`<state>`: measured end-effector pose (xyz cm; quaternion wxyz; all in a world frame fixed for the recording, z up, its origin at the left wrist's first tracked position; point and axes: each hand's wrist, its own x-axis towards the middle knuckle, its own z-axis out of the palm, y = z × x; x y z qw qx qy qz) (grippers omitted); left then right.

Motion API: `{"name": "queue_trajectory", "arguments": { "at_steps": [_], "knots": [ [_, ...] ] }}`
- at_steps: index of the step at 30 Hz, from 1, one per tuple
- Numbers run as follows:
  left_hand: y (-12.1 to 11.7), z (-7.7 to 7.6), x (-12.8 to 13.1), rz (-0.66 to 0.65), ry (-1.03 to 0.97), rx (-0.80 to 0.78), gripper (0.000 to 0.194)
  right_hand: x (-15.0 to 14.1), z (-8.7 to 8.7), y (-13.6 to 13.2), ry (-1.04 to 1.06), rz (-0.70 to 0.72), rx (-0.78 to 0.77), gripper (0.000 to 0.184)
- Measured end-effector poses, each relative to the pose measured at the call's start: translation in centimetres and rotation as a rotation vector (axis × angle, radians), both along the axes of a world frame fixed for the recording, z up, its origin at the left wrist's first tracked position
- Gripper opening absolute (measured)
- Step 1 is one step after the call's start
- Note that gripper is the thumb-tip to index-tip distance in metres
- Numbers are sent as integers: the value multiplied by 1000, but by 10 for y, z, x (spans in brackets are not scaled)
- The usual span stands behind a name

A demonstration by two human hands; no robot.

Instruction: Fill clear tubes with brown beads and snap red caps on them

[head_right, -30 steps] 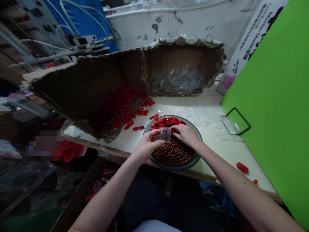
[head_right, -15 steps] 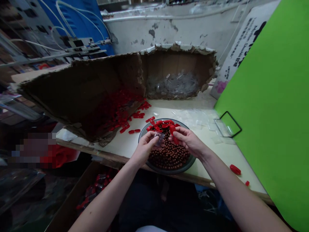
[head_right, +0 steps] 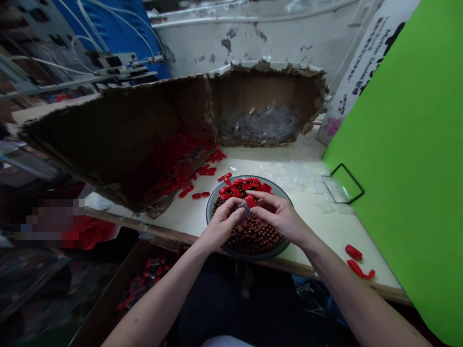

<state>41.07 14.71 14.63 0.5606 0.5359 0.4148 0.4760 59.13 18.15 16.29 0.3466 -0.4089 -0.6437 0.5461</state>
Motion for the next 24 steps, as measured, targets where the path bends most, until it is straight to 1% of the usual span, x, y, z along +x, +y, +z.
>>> {"name": "queue_trajectory", "arguments": {
  "at_steps": [2,3,5,7,8,10,14,18,21,24],
  "knots": [
    [0,0,-1,11,55,31,17,1,0,-1,-94,18,93,47],
    [0,-1,-2,18,82,48,17,1,-1,-1,-153,20,174,45],
    [-1,-3,-3,32,111,62,19,1,-4,-3,-285,7,392,41],
    [-1,-5,-3,41,100,44,21,-1,-9,-7,-402,-13,600,42],
    [-1,-6,-2,45,85,25,21,-2,-12,-9,-448,-28,676,43],
    [-2,-8,0,49,47,-22,21,-6,-18,-14,-520,-51,778,48],
    [-4,-10,2,39,-11,-105,22,-9,-27,-19,-632,-40,886,56],
    [-5,-9,-2,26,32,-103,23,-5,-29,-19,-735,20,958,60],
    [-4,-7,-6,-2,76,-110,23,-2,-31,-19,-752,104,939,61],
    [-3,-8,-5,-12,69,-123,22,-3,-34,-20,-721,144,864,63]
  ]
}}
